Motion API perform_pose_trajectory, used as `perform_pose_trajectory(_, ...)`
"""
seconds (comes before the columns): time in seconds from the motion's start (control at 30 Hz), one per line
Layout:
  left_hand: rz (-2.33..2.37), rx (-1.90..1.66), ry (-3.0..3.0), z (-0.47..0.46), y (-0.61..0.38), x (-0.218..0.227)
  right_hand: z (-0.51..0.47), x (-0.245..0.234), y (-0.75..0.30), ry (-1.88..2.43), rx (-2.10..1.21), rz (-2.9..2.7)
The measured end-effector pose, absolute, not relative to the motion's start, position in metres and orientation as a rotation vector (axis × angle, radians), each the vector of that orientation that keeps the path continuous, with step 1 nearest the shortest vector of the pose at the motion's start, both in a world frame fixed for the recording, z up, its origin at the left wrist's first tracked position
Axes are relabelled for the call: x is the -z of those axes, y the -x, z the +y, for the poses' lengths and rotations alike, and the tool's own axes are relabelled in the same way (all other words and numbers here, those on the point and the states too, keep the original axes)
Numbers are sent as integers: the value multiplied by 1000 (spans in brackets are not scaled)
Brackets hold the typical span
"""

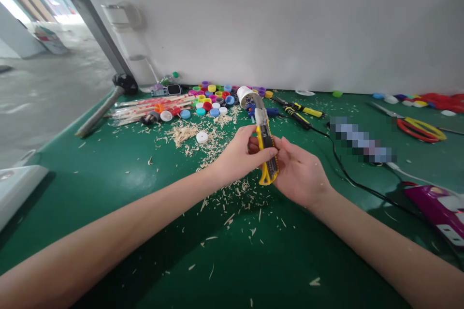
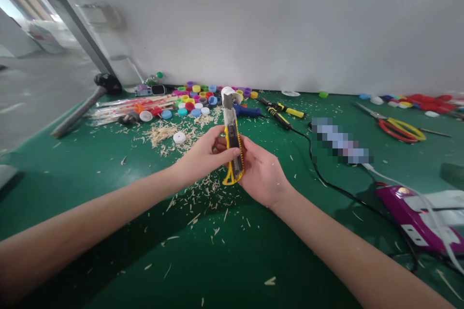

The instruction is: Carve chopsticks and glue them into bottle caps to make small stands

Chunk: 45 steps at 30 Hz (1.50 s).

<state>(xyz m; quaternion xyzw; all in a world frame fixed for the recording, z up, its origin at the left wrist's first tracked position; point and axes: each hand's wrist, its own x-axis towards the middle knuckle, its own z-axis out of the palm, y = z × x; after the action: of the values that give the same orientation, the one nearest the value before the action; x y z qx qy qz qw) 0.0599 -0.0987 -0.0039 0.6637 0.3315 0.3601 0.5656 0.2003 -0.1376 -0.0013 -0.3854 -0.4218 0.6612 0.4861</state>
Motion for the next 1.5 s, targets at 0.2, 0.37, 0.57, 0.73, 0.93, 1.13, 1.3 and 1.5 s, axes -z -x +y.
perform_pose_trajectory(0.2, 917, -947, -1645, -93, -59, 2, -136, 7, -194, 936, -1477, -1080)
perform_pose_trajectory(0.37, 796, -1021, -1437, -78, -47, 0, -124, 18, -213, 1051, -1205, -967)
perform_pose_trajectory(0.57, 714, -693, -1163, -97, -51, -1, -125, 13, -214, 1066, -1292, -1017)
perform_pose_trajectory(0.73, 560, -435, -1281, -116, -58, -1, -129, 8, -211, 1141, -1335, -913)
perform_pose_trajectory(0.93, 543, -401, -1237, -117, -57, 3, -127, 8, -216, 1033, -1283, -958)
perform_pose_trajectory(1.13, 469, -396, -1057, -119, -58, 8, -131, 8, -212, 962, -1408, -873)
perform_pose_trajectory(1.3, 515, -352, -1065, -119, -58, 7, -134, 6, -210, 967, -1413, -888)
perform_pose_trajectory(1.5, 550, -412, -1190, -125, -58, 8, -134, 12, -209, 931, -1398, -879)
